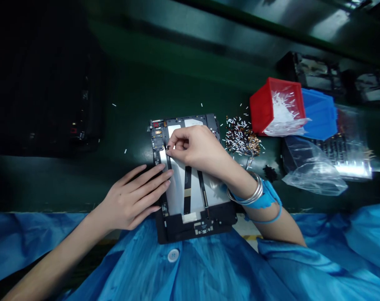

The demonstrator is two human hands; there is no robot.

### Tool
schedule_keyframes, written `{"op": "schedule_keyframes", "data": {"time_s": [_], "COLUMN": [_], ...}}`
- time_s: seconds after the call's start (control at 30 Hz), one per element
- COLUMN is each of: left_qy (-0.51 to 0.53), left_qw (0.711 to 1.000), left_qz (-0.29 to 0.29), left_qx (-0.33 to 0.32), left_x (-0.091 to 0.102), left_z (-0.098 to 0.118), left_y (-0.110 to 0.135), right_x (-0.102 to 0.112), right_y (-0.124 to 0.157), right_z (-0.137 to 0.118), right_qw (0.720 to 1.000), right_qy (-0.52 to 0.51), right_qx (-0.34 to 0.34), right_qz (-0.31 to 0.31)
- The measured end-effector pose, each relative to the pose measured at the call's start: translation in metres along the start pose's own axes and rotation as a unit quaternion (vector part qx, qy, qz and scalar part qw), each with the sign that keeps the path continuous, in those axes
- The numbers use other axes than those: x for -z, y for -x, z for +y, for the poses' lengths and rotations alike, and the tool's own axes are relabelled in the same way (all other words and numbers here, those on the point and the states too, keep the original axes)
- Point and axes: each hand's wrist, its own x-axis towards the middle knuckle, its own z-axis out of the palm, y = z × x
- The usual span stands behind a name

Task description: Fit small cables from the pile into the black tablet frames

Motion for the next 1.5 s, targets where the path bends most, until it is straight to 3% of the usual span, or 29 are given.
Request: {"op": "schedule_keyframes", "data": {"time_s": [0.23, 0.5, 1.0, 1.5], "left_qy": [0.007, 0.029, 0.031, 0.026], "left_qw": [1.0, 0.999, 0.999, 0.999], "left_qz": [0.01, 0.019, 0.035, 0.019], "left_qx": [-0.008, -0.011, -0.004, 0.003], "left_x": [0.0, -0.001, -0.001, 0.003], "left_z": [0.001, 0.003, 0.004, 0.006], "left_y": [-0.001, 0.002, 0.0, -0.001], "right_x": [-0.002, 0.007, -0.004, -0.006], "right_y": [-0.002, 0.008, 0.003, 0.003], "right_z": [0.0, -0.008, -0.004, -0.003], "right_qw": [0.999, 0.998, 0.995, 0.995], "right_qy": [0.043, -0.042, 0.09, 0.089], "right_qx": [-0.012, -0.031, -0.019, -0.017], "right_qz": [0.014, -0.019, 0.031, 0.031]}}
